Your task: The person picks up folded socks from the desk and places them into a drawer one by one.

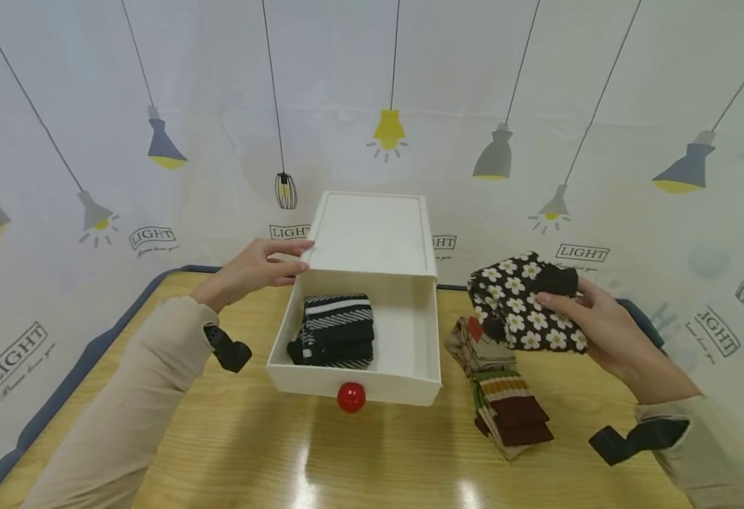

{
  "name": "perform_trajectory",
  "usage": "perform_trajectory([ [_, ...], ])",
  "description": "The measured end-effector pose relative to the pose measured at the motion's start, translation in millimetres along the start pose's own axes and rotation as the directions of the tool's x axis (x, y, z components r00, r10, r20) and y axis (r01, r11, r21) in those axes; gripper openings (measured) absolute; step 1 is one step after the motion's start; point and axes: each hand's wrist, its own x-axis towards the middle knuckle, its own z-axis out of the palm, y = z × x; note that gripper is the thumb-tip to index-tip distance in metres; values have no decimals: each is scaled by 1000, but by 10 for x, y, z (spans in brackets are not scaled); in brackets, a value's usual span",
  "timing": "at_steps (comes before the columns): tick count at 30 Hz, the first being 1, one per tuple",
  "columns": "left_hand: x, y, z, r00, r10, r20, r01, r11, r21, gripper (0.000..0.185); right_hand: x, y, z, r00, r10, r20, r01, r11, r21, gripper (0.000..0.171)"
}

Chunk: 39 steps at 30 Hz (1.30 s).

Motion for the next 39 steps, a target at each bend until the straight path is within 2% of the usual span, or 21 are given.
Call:
perform_trajectory([
  [8, 2, -4, -36, 1000, 1, -8, -1, 1000, 8, 55, 88, -518, 547, 983, -76, 169, 64, 995, 71, 73],
  [15, -27, -16, -56, 1000, -5, -7, 5, 1000, 10, 55, 227, -703, 888, 972, -21, 233, 13, 999, 34, 50],
  [18, -47, -34, -74, 1000, -6, -9, 6, 1000, 5, 55, 267, -743, 999, 967, 9, 255, -18, 999, 35, 47],
  [22, -59, -43, -87, 1000, -7, -10, 7, 1000, 9, 55, 261, -775, 1139, 964, 60, 259, -57, 998, -19, 59],
  [26, -41, -19, -76, 1000, -7, -10, 7, 1000, 21, 56, 207, -798, 1239, 972, 97, 216, -78, 993, -93, 68],
  [33, -1, -10, -51, 1000, -6, -1, 6, 1000, 14, 55, 193, -782, 1358, 981, 94, 171, -69, 987, -146, 62],
  [39, 8, -11, -30, 1000, 2, 5, -2, 1000, -5, 55, 246, -765, 1424, 978, 80, 194, -27, 965, -263, 61],
])
